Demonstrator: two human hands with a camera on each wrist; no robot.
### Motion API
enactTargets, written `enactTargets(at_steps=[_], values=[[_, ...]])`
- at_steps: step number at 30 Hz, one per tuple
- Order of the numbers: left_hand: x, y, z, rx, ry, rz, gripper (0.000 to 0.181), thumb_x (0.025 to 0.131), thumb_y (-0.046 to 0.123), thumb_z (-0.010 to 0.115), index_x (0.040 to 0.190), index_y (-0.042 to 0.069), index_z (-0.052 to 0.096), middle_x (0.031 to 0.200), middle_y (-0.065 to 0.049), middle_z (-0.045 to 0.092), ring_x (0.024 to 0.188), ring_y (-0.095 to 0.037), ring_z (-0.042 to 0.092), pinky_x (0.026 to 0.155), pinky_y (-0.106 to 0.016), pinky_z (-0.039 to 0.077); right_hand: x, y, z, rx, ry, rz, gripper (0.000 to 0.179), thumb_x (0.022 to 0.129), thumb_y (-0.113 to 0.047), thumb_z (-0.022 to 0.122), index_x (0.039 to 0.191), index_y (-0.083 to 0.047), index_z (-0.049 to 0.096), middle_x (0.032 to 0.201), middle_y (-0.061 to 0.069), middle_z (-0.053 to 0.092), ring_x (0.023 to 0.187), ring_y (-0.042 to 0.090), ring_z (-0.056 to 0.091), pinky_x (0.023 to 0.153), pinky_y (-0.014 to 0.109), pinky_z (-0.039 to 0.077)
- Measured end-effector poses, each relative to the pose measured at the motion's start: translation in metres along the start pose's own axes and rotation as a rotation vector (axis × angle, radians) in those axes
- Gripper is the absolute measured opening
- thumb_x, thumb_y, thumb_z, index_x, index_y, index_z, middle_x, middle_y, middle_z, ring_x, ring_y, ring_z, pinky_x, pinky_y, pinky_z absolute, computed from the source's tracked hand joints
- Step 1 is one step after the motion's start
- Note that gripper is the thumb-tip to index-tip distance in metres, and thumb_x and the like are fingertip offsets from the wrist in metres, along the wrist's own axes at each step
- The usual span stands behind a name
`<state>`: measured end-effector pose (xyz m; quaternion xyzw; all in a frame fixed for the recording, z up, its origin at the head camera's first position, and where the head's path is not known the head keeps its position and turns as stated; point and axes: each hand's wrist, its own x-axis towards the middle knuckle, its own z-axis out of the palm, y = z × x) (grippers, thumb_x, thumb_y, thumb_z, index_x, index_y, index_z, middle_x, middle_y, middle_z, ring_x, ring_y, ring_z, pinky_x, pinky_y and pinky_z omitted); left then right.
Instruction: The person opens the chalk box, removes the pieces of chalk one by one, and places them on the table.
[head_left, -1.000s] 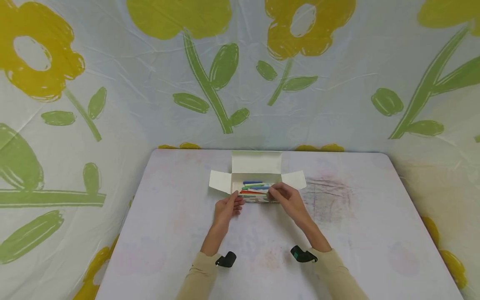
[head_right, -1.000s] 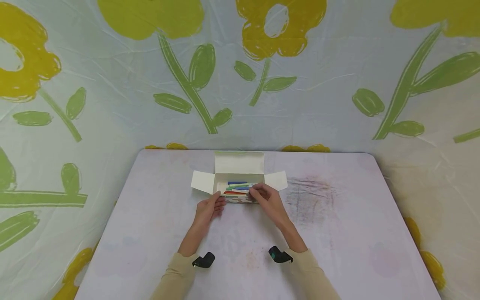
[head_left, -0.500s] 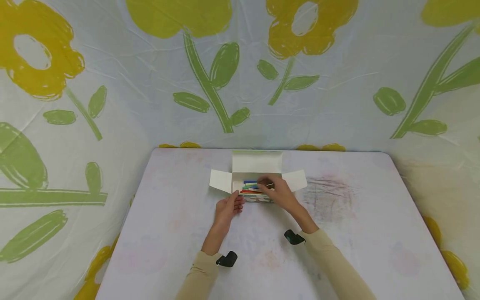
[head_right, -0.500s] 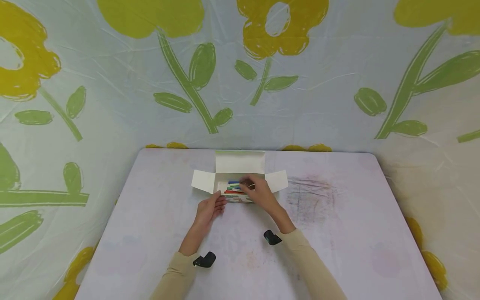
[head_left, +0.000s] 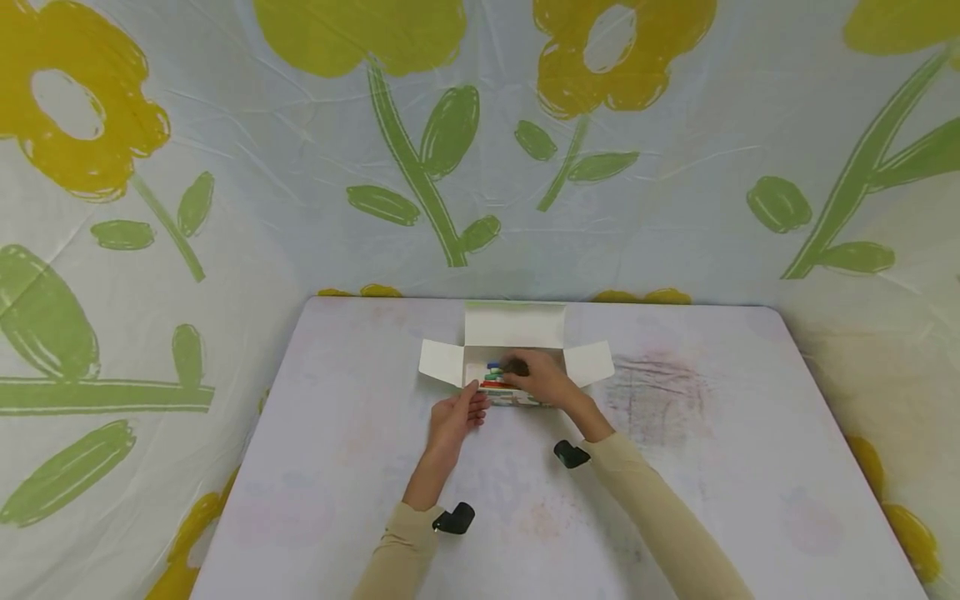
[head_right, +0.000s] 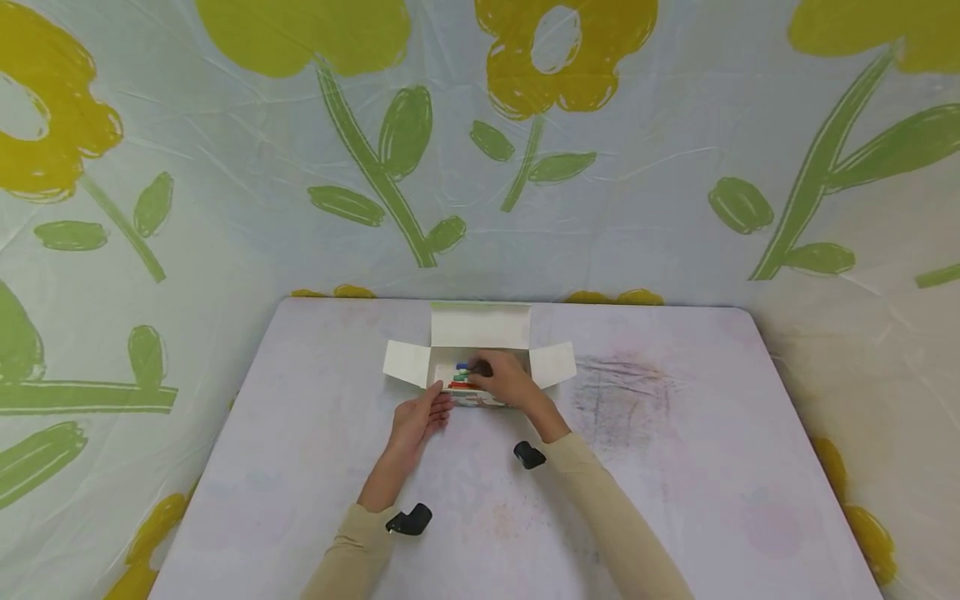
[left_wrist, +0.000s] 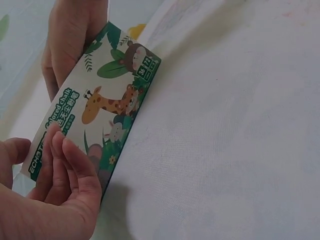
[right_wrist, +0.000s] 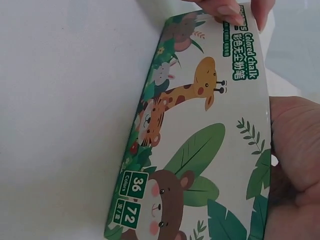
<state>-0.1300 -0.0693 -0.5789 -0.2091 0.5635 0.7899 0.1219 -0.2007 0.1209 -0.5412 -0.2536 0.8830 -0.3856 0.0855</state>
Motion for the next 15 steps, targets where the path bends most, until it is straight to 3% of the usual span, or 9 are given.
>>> enactTargets(at_steps=[8, 15], values=[[-0.001, -0.001, 0.001, -0.004, 0.017, 0.008, 0.045, 0.100, 0.035, 0.069, 0.108, -0.009, 0.070, 0.089, -0.008, 0.073, 0.074, -0.011, 0.064, 0.071, -0.023, 0.054, 0.016, 0.000, 0.000, -0.069, -0.141, 0.070, 0.020, 0.093, -0.004, 0.074, 0.112, 0.005, 0.072, 0.109, 0.016, 0.073, 0.102, 0.031, 0.066, 0.093, 0.049, 0.053], [-0.001, -0.004, 0.002, -0.013, 0.018, 0.021, 0.044, 0.101, 0.034, 0.069, 0.108, -0.010, 0.070, 0.086, -0.006, 0.072, 0.073, -0.010, 0.064, 0.070, -0.022, 0.053, 0.020, -0.002, -0.001, -0.133, -0.211, 0.063, 0.017, 0.092, -0.001, 0.076, 0.108, 0.003, 0.074, 0.105, 0.013, 0.073, 0.099, 0.027, 0.067, 0.092, 0.043, 0.055]])
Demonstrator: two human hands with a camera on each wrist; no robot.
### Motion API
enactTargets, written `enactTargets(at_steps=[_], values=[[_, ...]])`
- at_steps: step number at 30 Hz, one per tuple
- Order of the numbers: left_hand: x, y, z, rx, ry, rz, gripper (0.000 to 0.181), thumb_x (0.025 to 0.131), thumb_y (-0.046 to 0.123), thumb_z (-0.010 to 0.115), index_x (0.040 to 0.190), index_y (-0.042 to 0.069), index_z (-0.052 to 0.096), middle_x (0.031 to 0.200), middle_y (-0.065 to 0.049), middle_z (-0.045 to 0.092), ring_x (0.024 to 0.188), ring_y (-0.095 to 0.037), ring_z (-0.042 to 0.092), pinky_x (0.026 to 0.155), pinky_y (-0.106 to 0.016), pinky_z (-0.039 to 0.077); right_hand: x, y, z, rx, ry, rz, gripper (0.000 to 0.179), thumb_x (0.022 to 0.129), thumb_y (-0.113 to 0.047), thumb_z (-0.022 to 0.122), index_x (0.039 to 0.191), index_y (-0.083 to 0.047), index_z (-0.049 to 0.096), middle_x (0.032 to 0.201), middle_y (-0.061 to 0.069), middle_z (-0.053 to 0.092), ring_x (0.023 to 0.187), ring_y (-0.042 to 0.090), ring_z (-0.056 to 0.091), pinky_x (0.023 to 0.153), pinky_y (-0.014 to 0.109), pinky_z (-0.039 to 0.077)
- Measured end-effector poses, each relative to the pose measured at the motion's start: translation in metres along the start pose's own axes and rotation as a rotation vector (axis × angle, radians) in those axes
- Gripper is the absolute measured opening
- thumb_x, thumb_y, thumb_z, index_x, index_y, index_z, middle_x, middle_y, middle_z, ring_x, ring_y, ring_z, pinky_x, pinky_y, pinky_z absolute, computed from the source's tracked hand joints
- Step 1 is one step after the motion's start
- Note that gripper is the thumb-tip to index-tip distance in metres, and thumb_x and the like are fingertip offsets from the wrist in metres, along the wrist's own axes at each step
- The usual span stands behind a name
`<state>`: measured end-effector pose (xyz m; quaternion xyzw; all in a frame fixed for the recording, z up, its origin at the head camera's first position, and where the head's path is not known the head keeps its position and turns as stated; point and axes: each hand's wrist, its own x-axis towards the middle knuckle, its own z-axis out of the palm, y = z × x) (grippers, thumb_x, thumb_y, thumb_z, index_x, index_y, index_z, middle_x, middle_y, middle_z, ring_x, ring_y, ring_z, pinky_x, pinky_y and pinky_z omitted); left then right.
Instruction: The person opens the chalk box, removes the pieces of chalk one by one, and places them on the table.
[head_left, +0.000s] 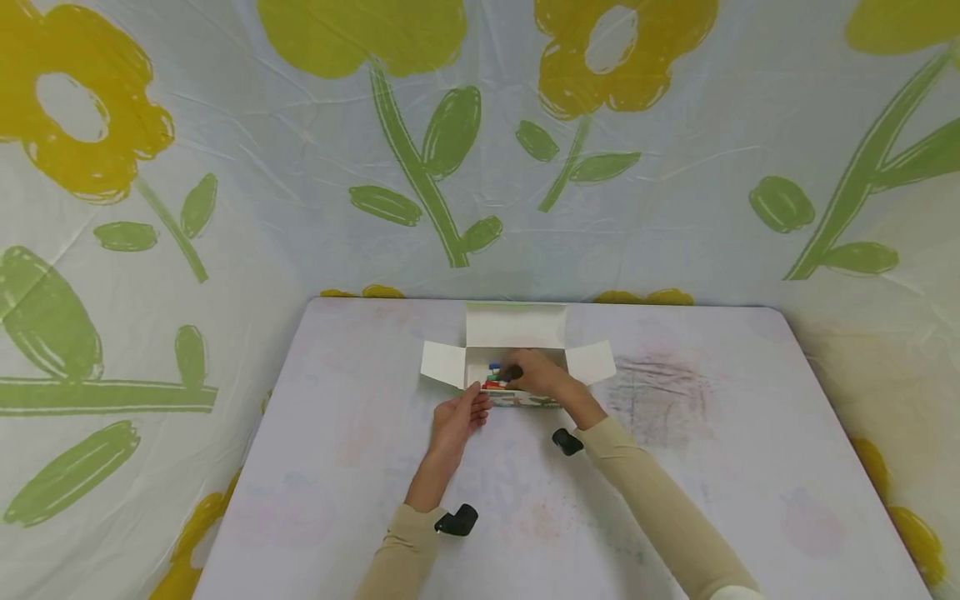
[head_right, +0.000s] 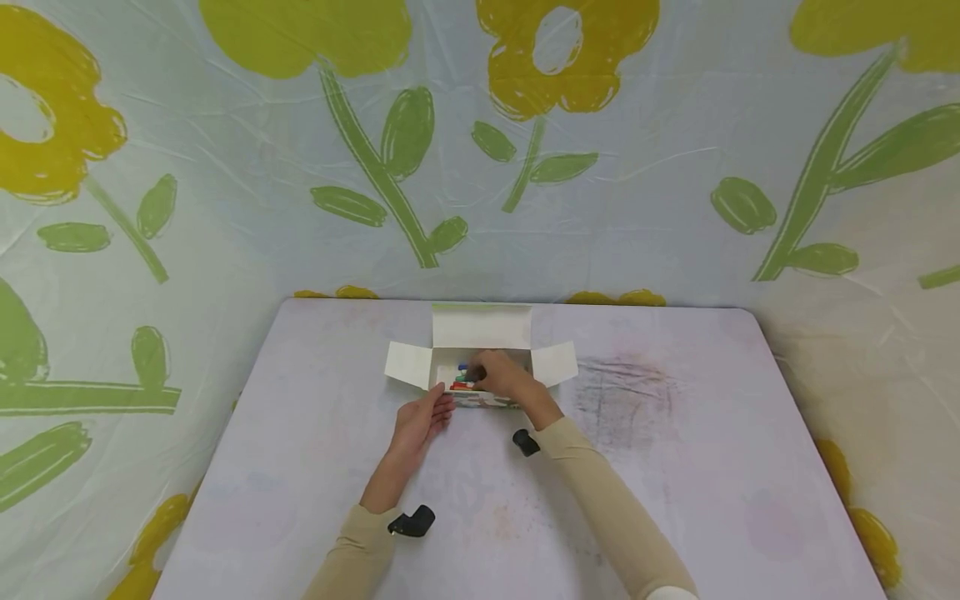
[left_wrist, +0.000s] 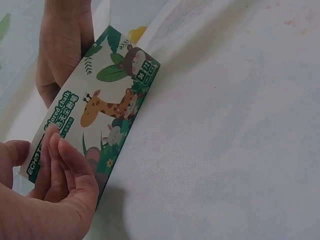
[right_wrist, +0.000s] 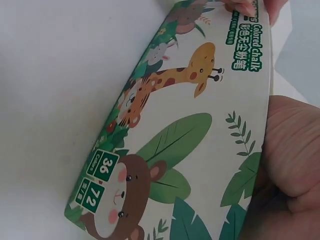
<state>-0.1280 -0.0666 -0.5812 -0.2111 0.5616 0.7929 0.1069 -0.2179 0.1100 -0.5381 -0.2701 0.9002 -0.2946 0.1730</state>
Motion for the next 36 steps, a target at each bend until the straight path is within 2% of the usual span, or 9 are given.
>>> enactTargets(at_steps=[6, 10, 15, 20, 23, 31, 36], values=[[0.000, -0.002, 0.000, -0.006, -0.001, 0.009, 0.045, 0.101, 0.034, 0.068, 0.108, -0.010, 0.069, 0.086, -0.006, 0.072, 0.074, -0.011, 0.063, 0.070, -0.022, 0.053, -0.002, -0.001, -0.005, -0.058, -0.043, -0.078, 0.015, 0.092, 0.000, 0.075, 0.106, 0.004, 0.074, 0.105, 0.014, 0.072, 0.102, 0.030, 0.067, 0.094, 0.043, 0.055], [-0.002, -0.002, 0.001, 0.002, -0.001, -0.001, 0.046, 0.100, 0.036, 0.069, 0.108, -0.010, 0.070, 0.087, -0.006, 0.072, 0.074, -0.011, 0.063, 0.071, -0.022, 0.053, -0.007, 0.005, -0.008, -0.061, -0.038, -0.111, 0.015, 0.093, -0.001, 0.074, 0.107, 0.003, 0.071, 0.106, 0.013, 0.071, 0.102, 0.028, 0.065, 0.093, 0.044, 0.053], [-0.003, 0.000, 0.001, 0.007, -0.002, 0.003, 0.050, 0.100, 0.037, 0.069, 0.112, -0.012, 0.069, 0.088, -0.007, 0.072, 0.075, -0.011, 0.063, 0.071, -0.022, 0.053, -0.016, 0.012, -0.012, 0.027, 0.020, -0.145, 0.018, 0.097, -0.005, 0.071, 0.113, 0.002, 0.067, 0.104, 0.013, 0.070, 0.094, 0.024, 0.063, 0.085, 0.042, 0.054], [-0.003, 0.002, 0.001, 0.008, 0.000, -0.010, 0.050, 0.100, 0.038, 0.069, 0.114, -0.011, 0.069, 0.091, -0.008, 0.073, 0.076, -0.011, 0.062, 0.073, -0.022, 0.053, -0.026, 0.019, -0.018, 0.114, 0.112, -0.170, 0.024, 0.098, 0.000, 0.067, 0.121, 0.004, 0.064, 0.108, 0.019, 0.071, 0.099, 0.028, 0.069, 0.087, 0.044, 0.057], [-0.003, 0.002, 0.001, 0.011, 0.006, -0.012, 0.049, 0.101, 0.037, 0.068, 0.112, -0.010, 0.069, 0.092, -0.009, 0.073, 0.076, -0.012, 0.062, 0.073, -0.023, 0.053, -0.031, 0.021, -0.023, 0.150, 0.174, -0.160, 0.025, 0.098, 0.000, 0.067, 0.123, 0.004, 0.064, 0.109, 0.021, 0.070, 0.100, 0.032, 0.069, 0.087, 0.046, 0.057], [-0.001, 0.001, 0.002, 0.015, 0.027, -0.022, 0.045, 0.101, 0.035, 0.068, 0.110, -0.010, 0.070, 0.091, -0.009, 0.073, 0.076, -0.012, 0.063, 0.072, -0.021, 0.054, -0.044, 0.028, -0.039, 0.209, 0.332, -0.085, 0.027, 0.097, -0.006, 0.071, 0.122, 0.003, 0.065, 0.107, 0.017, 0.071, 0.098, 0.034, 0.071, 0.085, 0.048, 0.059], [-0.001, 0.001, 0.003, 0.003, 0.032, -0.027, 0.045, 0.100, 0.035, 0.069, 0.109, -0.009, 0.070, 0.088, -0.008, 0.072, 0.074, -0.011, 0.062, 0.069, -0.020, 0.054, -0.053, 0.034, -0.052, 0.262, 0.392, -0.020, 0.028, 0.097, -0.011, 0.072, 0.123, 0.001, 0.067, 0.108, 0.016, 0.072, 0.097, 0.033, 0.072, 0.081, 0.040, 0.059]])
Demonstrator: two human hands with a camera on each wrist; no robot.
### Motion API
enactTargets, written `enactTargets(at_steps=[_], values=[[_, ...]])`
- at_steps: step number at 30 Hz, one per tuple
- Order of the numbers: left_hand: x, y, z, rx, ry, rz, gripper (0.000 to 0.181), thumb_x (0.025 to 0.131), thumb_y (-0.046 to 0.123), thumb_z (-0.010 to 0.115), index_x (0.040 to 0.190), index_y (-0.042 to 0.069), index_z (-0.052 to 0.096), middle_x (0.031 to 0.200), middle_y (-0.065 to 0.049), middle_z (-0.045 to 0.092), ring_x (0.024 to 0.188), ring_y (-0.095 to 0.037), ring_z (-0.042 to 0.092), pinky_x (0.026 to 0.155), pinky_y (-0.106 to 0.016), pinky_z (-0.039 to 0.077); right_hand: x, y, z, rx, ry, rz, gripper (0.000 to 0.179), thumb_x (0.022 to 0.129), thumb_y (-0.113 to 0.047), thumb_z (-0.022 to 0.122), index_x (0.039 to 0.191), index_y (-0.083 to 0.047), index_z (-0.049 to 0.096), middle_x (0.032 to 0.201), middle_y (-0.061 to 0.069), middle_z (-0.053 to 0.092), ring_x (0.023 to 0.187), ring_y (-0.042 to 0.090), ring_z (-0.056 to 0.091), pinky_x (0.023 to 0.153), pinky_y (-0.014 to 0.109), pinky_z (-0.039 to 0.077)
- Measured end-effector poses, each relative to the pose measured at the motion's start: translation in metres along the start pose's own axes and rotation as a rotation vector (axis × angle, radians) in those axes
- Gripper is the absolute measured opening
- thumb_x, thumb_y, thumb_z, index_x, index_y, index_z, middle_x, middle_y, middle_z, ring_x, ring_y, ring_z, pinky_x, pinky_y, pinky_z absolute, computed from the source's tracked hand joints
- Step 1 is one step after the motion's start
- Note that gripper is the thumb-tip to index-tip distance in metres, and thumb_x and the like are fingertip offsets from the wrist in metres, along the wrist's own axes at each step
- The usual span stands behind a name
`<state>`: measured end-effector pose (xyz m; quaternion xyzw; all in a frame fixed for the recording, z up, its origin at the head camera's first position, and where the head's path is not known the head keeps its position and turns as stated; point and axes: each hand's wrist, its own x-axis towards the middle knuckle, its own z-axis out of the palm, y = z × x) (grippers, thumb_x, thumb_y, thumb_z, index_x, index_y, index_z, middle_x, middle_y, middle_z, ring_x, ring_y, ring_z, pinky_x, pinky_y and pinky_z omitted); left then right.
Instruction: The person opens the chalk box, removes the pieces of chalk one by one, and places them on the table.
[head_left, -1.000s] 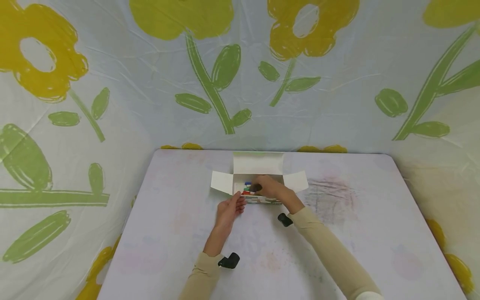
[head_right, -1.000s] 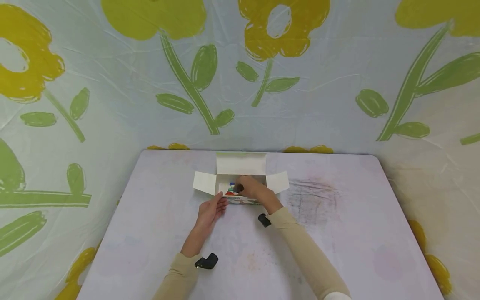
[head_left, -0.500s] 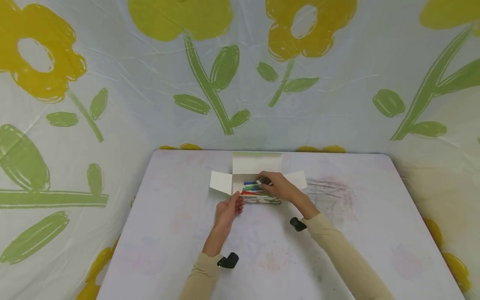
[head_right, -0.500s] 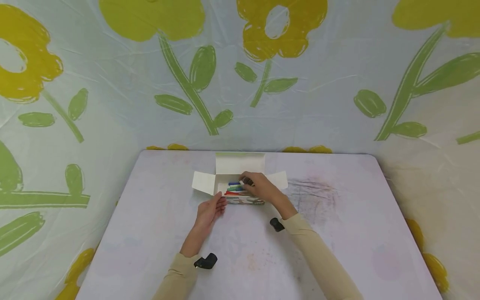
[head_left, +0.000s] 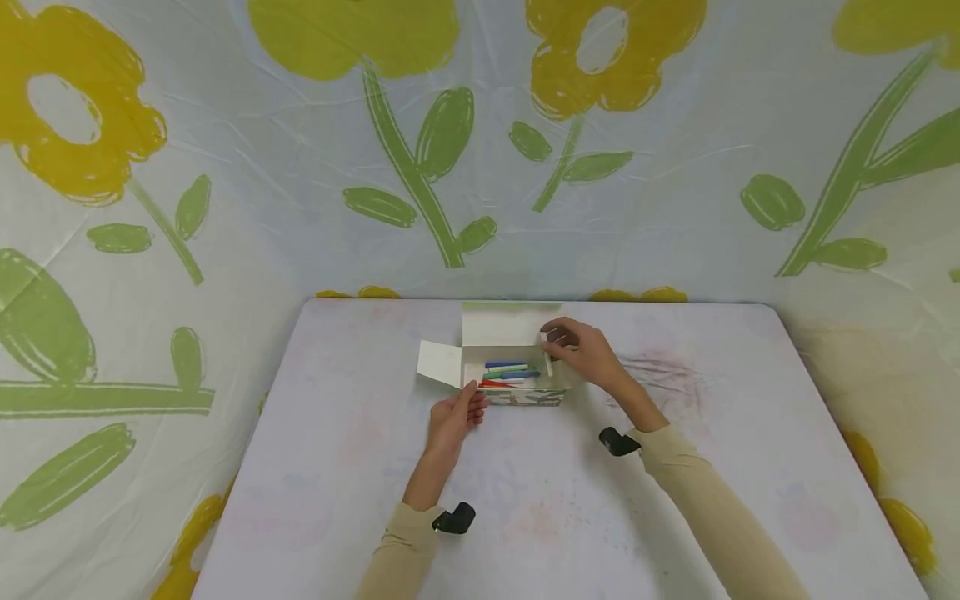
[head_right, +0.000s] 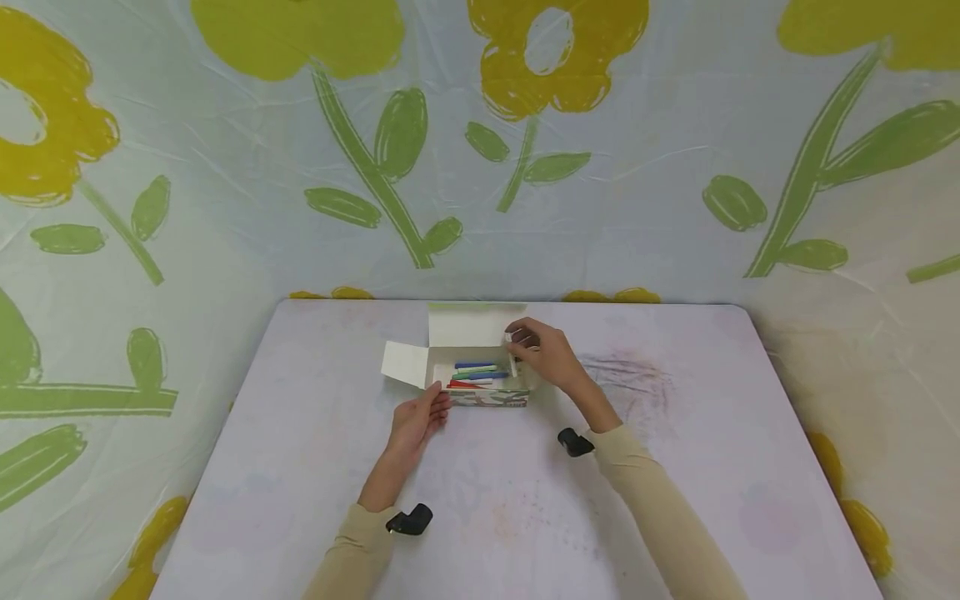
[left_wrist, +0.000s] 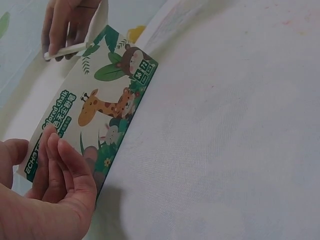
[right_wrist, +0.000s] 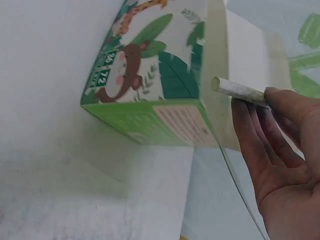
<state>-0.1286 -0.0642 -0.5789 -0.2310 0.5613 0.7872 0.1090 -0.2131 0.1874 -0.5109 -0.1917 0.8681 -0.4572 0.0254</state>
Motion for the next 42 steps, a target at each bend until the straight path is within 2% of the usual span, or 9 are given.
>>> enactTargets(at_steps=[5, 9, 11, 16, 19, 25, 29, 33, 42], values=[[0.000, 0.000, -0.001, 0.001, -0.013, 0.008, 0.046, 0.101, 0.035, 0.069, 0.109, -0.010, 0.069, 0.089, -0.009, 0.072, 0.074, -0.012, 0.062, 0.069, -0.020, 0.053, -0.001, 0.003, -0.016, 0.051, 0.041, 0.068, 0.033, 0.099, -0.016, 0.072, 0.127, 0.000, 0.065, 0.114, 0.018, 0.070, 0.099, 0.032, 0.072, 0.081, 0.030, 0.059], [0.000, 0.000, -0.003, 0.013, -0.026, 0.007, 0.047, 0.100, 0.036, 0.069, 0.112, -0.009, 0.069, 0.092, -0.010, 0.072, 0.077, -0.013, 0.063, 0.071, -0.021, 0.054, -0.004, 0.005, -0.030, 0.169, 0.042, 0.116, 0.037, 0.100, -0.016, 0.070, 0.131, 0.003, 0.062, 0.118, 0.023, 0.068, 0.099, 0.035, 0.072, 0.084, 0.035, 0.060], [0.000, 0.001, -0.004, 0.022, -0.038, -0.001, 0.047, 0.101, 0.036, 0.068, 0.113, -0.010, 0.069, 0.096, -0.013, 0.073, 0.078, -0.013, 0.063, 0.074, -0.024, 0.055, -0.007, 0.008, -0.037, 0.230, 0.048, 0.127, 0.038, 0.101, -0.016, 0.068, 0.133, 0.003, 0.061, 0.120, 0.025, 0.066, 0.099, 0.029, 0.072, 0.085, 0.034, 0.060], [-0.017, 0.020, -0.001, 0.030, -0.065, -0.012, 0.043, 0.104, 0.029, 0.065, 0.114, -0.013, 0.067, 0.102, -0.020, 0.072, 0.081, -0.016, 0.064, 0.081, -0.030, 0.056, -0.014, 0.015, -0.052, 0.341, 0.082, 0.156, 0.046, 0.103, -0.020, 0.066, 0.141, 0.002, 0.055, 0.128, 0.024, 0.061, 0.102, 0.013, 0.069, 0.088, 0.027, 0.058], [-0.025, 0.028, 0.000, 0.024, -0.069, -0.010, 0.042, 0.104, 0.027, 0.064, 0.113, -0.013, 0.067, 0.102, -0.020, 0.072, 0.081, -0.017, 0.064, 0.080, -0.029, 0.056, -0.018, 0.019, -0.060, 0.373, 0.115, 0.193, 0.049, 0.103, -0.023, 0.067, 0.144, 0.000, 0.053, 0.129, 0.018, 0.061, 0.106, 0.011, 0.068, 0.090, 0.026, 0.057], [-0.013, 0.019, -0.003, 0.023, -0.073, -0.024, 0.040, 0.104, 0.026, 0.064, 0.112, -0.013, 0.068, 0.103, -0.023, 0.071, 0.080, -0.017, 0.063, 0.078, -0.029, 0.055, -0.025, 0.037, -0.072, 0.429, 0.179, 0.268, 0.052, 0.102, -0.024, 0.067, 0.144, 0.001, 0.051, 0.121, 0.000, 0.065, 0.103, 0.007, 0.069, 0.090, 0.024, 0.056], [-0.003, 0.008, -0.004, 0.022, -0.050, -0.022, 0.043, 0.103, 0.032, 0.066, 0.112, -0.010, 0.069, 0.101, -0.018, 0.072, 0.080, -0.015, 0.063, 0.075, -0.026, 0.055, -0.030, 0.050, -0.079, 0.493, 0.200, 0.292, 0.055, 0.102, -0.019, 0.067, 0.145, 0.008, 0.046, 0.119, 0.000, 0.066, 0.102, 0.007, 0.070, 0.089, 0.025, 0.057], [-0.001, 0.002, -0.003, 0.025, -0.022, -0.010, 0.046, 0.100, 0.038, 0.069, 0.113, -0.007, 0.070, 0.098, -0.012, 0.073, 0.079, -0.013, 0.063, 0.073, -0.023, 0.054, -0.035, 0.059, -0.083, 0.514, 0.211, 0.312, 0.055, 0.103, -0.017, 0.066, 0.146, 0.010, 0.044, 0.118, 0.000, 0.067, 0.101, 0.007, 0.070, 0.089, 0.024, 0.056], [0.000, 0.000, -0.002, 0.022, -0.017, 0.009, 0.045, 0.101, 0.037, 0.068, 0.110, -0.008, 0.070, 0.091, -0.008, 0.072, 0.075, -0.011, 0.062, 0.071, -0.022, 0.053, -0.047, 0.073, -0.083, 0.395, 0.200, 0.366, 0.056, 0.104, -0.023, 0.063, 0.146, 0.009, 0.046, 0.116, -0.005, 0.064, 0.097, 0.000, 0.068, 0.086, 0.017, 0.055]])
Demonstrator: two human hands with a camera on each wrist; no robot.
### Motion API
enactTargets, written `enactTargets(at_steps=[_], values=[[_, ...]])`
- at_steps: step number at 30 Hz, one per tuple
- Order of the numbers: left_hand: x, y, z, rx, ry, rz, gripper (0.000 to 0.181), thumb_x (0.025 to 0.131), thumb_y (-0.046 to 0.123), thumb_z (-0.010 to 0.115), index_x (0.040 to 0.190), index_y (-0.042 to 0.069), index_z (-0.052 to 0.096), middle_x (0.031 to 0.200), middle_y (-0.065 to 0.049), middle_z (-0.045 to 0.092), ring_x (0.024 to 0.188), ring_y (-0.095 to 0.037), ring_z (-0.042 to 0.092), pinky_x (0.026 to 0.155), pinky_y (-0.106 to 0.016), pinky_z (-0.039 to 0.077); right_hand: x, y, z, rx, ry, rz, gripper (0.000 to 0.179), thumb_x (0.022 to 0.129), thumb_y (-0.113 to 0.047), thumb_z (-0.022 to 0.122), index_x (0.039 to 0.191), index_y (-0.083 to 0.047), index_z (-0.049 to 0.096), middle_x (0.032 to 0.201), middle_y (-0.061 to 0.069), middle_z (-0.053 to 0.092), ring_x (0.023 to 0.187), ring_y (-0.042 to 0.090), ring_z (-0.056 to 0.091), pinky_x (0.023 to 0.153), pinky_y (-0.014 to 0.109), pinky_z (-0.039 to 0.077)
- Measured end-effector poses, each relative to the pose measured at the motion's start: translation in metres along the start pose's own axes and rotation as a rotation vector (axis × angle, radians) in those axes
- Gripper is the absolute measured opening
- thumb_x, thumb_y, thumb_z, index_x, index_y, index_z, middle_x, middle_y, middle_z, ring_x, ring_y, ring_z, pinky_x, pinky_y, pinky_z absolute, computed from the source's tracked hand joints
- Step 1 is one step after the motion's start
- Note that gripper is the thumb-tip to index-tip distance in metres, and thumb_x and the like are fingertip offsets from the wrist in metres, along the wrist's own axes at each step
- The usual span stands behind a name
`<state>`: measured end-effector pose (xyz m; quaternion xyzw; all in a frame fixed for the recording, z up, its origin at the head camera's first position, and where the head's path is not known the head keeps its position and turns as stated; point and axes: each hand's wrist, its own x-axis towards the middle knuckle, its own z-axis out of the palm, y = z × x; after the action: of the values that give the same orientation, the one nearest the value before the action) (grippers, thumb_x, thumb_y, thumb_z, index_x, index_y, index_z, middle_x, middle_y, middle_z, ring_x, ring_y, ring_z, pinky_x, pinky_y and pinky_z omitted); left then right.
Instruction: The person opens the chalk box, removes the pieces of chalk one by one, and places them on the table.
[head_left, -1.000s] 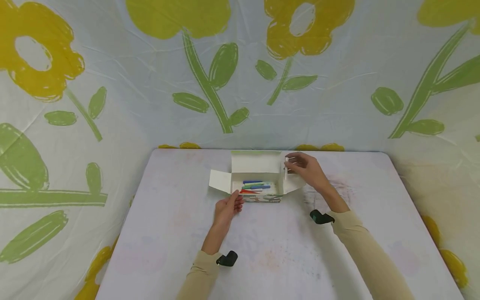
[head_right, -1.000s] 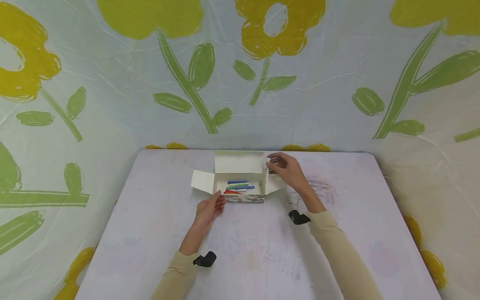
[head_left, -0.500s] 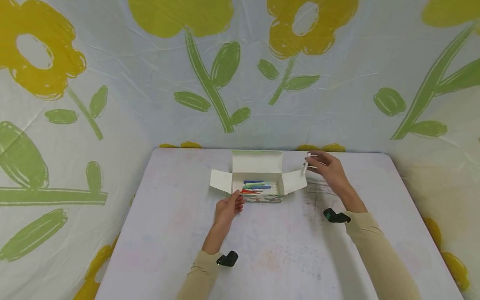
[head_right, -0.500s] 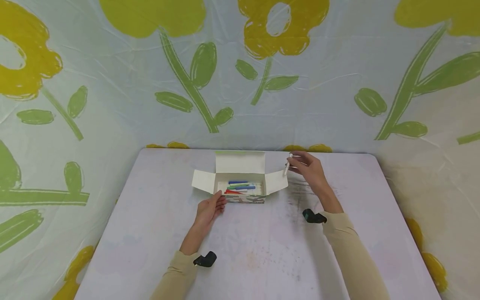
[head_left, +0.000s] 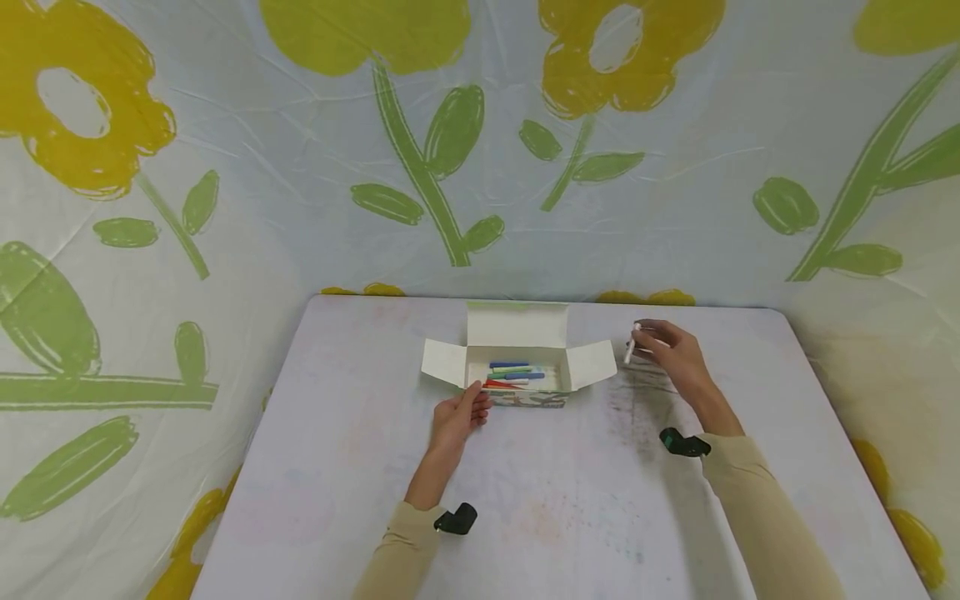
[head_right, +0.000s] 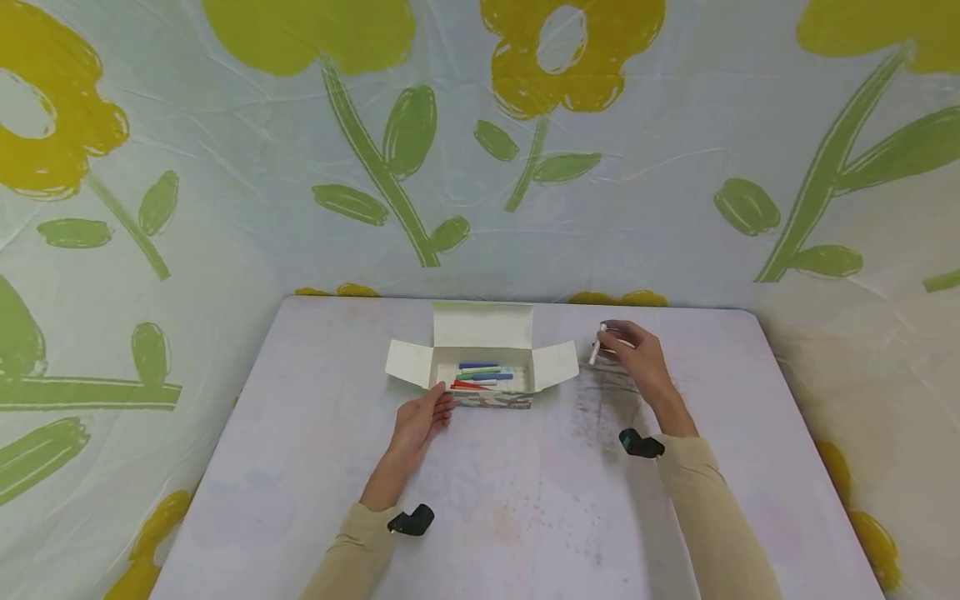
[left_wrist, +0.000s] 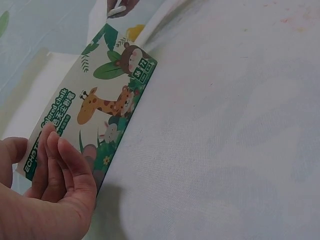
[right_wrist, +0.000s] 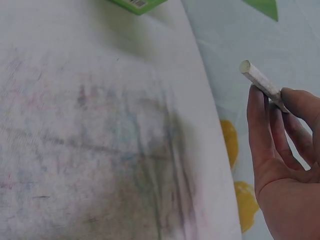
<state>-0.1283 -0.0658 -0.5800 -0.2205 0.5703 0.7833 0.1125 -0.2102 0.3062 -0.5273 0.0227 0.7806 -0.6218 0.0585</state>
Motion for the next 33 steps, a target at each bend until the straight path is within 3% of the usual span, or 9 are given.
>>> enactTargets(at_steps=[7, 13, 22, 28, 33], values=[[0.002, -0.003, 0.001, 0.005, -0.002, -0.001, 0.047, 0.099, 0.038, 0.070, 0.110, -0.008, 0.070, 0.091, -0.008, 0.072, 0.074, -0.010, 0.062, 0.070, -0.021, 0.053, -0.004, 0.013, -0.001, -0.054, 0.003, 0.018, 0.055, 0.104, -0.022, 0.065, 0.143, 0.011, 0.048, 0.110, -0.004, 0.066, 0.092, 0.000, 0.069, 0.082, 0.017, 0.056], [0.000, -0.003, 0.001, 0.003, -0.008, 0.000, 0.047, 0.099, 0.038, 0.070, 0.109, -0.008, 0.069, 0.089, -0.007, 0.071, 0.075, -0.011, 0.061, 0.069, -0.021, 0.052, -0.001, 0.036, 0.000, -0.247, 0.016, 0.027, 0.055, 0.104, -0.033, 0.063, 0.143, 0.005, 0.053, 0.125, 0.022, 0.062, 0.096, -0.004, 0.060, 0.078, 0.012, 0.051], [0.002, -0.003, -0.001, 0.007, -0.024, -0.017, 0.047, 0.101, 0.038, 0.068, 0.112, -0.008, 0.069, 0.092, -0.008, 0.071, 0.078, -0.012, 0.061, 0.072, -0.023, 0.053, 0.001, 0.048, 0.010, -0.437, 0.066, 0.018, 0.043, 0.104, -0.024, 0.064, 0.134, 0.007, 0.059, 0.119, 0.028, 0.064, 0.104, 0.038, 0.064, 0.070, 0.019, 0.052], [0.001, 0.001, -0.002, 0.011, -0.041, -0.011, 0.042, 0.104, 0.029, 0.065, 0.109, -0.012, 0.068, 0.089, -0.010, 0.071, 0.076, -0.015, 0.061, 0.072, -0.026, 0.055, 0.005, 0.051, 0.014, -0.480, 0.078, 0.023, 0.040, 0.104, -0.021, 0.063, 0.132, 0.008, 0.060, 0.120, 0.029, 0.064, 0.107, 0.040, 0.064, 0.069, 0.018, 0.050], [0.003, 0.000, -0.003, 0.001, -0.028, -0.009, 0.045, 0.102, 0.034, 0.067, 0.110, -0.010, 0.069, 0.089, -0.007, 0.072, 0.074, -0.012, 0.061, 0.070, -0.024, 0.054, 0.006, 0.048, 0.015, -0.453, 0.089, 0.007, 0.038, 0.106, -0.020, 0.059, 0.132, 0.009, 0.059, 0.118, 0.029, 0.064, 0.104, 0.041, 0.065, 0.068, 0.017, 0.051]])
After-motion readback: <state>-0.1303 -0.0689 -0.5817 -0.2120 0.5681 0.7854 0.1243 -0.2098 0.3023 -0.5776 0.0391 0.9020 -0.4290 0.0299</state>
